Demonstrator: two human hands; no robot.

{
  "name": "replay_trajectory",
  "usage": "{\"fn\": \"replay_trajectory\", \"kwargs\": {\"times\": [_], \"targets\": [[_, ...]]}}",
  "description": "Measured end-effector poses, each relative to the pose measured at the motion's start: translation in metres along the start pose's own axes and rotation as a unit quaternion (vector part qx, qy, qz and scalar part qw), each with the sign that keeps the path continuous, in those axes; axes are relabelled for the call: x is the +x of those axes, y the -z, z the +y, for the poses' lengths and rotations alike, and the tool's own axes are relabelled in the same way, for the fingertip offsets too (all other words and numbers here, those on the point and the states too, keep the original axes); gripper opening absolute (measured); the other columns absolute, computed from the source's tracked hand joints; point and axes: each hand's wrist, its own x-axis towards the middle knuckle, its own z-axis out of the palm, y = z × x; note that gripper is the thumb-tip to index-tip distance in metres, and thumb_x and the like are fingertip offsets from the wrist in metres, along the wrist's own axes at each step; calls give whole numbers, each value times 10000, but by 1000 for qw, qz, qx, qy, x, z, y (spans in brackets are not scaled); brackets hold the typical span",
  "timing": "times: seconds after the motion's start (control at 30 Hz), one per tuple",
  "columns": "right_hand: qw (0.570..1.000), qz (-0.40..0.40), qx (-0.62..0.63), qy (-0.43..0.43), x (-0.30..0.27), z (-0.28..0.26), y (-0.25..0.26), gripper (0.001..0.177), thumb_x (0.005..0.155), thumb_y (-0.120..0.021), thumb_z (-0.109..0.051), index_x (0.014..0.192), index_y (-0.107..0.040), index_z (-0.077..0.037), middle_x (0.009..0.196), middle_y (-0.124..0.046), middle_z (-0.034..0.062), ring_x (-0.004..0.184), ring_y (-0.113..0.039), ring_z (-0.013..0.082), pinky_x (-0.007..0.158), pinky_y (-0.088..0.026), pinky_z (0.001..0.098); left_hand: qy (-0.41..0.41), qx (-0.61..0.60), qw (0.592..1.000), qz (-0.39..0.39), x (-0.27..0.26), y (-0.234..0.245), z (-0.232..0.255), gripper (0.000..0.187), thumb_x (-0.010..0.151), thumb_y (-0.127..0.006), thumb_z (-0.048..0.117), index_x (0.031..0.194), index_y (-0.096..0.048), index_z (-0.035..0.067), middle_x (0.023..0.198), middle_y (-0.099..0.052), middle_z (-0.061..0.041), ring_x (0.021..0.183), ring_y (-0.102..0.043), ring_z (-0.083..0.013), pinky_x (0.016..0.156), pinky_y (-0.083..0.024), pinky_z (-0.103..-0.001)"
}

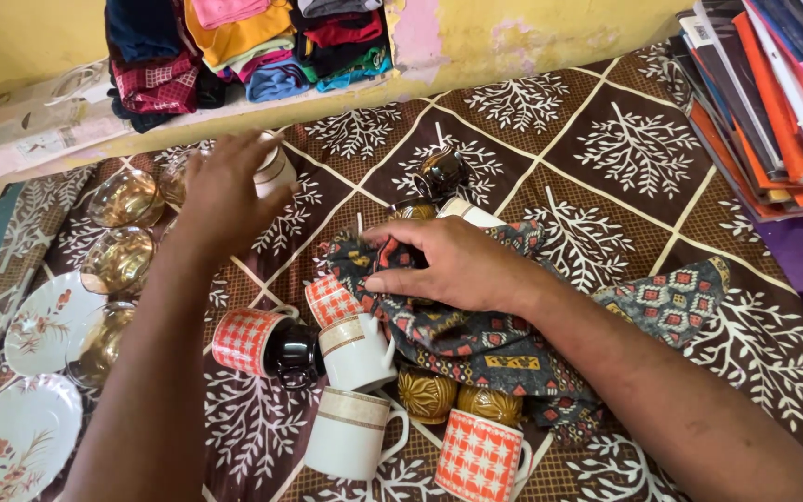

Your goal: The person wipes the exterior and interior of a white ceramic mug with a patterned cloth. The person rotates the mug to clean all sides, then places it on the table and picks up another mug to repeat the process.

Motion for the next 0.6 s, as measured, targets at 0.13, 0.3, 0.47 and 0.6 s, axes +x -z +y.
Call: {"fn": "replay_trajectory", "kwargs": {"times": [0.13, 0.3, 0.47, 0.6], "targets": [[993, -18, -24, -116, 1, -5, 4, 316, 914, -707, -319, 1136, -750, -98, 910, -787, 100, 783, -744, 168, 734, -571, 320, -16, -131, 990, -42, -41, 37, 56, 472, 923, -707, 387, 1301, -667, 109, 1354, -665, -150, 1250, -605, -337, 1086, -454, -513], [993, 92, 43, -67, 2, 0, 7, 206, 952, -687, -209, 1073, -741, -52, 925, -792, 56, 803, -721, 104, 732, -573, 275, -34, -174, 980, -94, -74, 57, 100, 361, 894, -717, 315, 1193, -726, 114, 1290, -711, -116, 1215, -640, -302, 1049, -472, -482], [988, 131, 43, -64, 2, 1, 9, 209, 962, -684, -211, 1075, -745, -46, 885, -776, 48, 788, -686, 82, 719, -557, 277, -61, -167, 970, -167, -87, 55, 124, 356, 842, -737, 283, 1165, -743, 135, 1299, -674, -88, 1247, -592, -273, 1133, -364, -507], [988, 131, 41, -72, 2, 2, 10, 211, 962, -680, -211, 1076, -746, -46, 875, -773, 45, 774, -670, 73, 710, -550, 272, -89, -139, 973, -159, -91, 42, 131, 333, 826, -727, 206, 1150, -762, 135, 1369, -601, -167, 1361, -490, -315, 1162, -265, -573]]}}
